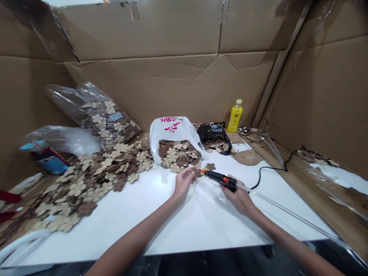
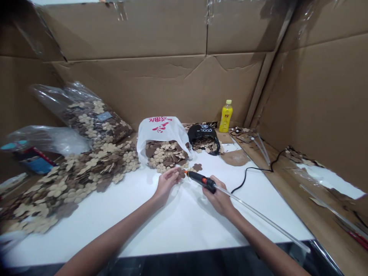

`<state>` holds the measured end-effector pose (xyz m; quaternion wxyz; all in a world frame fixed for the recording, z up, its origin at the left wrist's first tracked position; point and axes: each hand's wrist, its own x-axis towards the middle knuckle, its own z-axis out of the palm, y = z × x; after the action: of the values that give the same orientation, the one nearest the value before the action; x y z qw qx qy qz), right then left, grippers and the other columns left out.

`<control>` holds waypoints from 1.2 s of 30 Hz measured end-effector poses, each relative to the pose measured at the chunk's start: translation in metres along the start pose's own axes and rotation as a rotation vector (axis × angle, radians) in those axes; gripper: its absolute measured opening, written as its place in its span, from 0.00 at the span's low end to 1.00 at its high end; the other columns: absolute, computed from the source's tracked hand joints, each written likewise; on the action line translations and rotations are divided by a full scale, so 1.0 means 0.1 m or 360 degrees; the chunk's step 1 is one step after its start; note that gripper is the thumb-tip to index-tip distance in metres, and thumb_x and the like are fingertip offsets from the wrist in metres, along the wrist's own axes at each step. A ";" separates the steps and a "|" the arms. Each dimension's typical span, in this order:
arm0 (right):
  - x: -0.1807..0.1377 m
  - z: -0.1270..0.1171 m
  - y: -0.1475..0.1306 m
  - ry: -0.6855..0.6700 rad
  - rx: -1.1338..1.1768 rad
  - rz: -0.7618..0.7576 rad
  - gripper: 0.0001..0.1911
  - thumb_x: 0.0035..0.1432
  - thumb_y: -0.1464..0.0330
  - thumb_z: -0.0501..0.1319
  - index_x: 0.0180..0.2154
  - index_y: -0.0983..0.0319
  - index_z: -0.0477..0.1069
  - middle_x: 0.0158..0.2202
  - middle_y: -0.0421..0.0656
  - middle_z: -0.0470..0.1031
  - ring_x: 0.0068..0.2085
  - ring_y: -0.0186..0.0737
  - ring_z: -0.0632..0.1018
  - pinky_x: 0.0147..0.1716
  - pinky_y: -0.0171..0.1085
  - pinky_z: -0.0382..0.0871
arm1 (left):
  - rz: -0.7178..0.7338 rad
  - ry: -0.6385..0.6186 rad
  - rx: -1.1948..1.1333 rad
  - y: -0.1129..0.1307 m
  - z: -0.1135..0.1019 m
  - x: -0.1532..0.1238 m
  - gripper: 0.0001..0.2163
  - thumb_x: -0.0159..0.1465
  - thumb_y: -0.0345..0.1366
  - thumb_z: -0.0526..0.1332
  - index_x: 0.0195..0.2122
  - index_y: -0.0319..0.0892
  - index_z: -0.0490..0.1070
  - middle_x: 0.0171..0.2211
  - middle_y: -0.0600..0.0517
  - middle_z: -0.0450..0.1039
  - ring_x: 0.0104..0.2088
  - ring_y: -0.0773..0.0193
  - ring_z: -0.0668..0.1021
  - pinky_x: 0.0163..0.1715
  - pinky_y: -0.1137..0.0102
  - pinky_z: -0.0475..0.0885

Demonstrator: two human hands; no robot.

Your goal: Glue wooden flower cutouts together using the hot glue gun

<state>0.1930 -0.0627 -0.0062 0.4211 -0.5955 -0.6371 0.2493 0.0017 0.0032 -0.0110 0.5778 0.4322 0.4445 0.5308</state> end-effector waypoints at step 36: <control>-0.28 -1.14 0.62 0.0029 -0.1476 -0.0181 0.29 0.46 0.82 0.48 0.51 0.64 0.62 0.41 0.49 0.62 0.40 0.42 0.67 0.42 0.39 0.60 | 0.0135 -0.0011 0.0164 0.06 -0.02 0.07 0.15 0.47 0.40 0.64 0.34 0.39 0.68 0.30 0.49 0.73 0.27 0.64 0.75 0.26 0.69 0.68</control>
<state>0.3198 -0.0999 -0.0042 0.1290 -0.6872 -0.7092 -0.0905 -0.0011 0.0103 -0.0059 0.5334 0.4817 0.4504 0.5298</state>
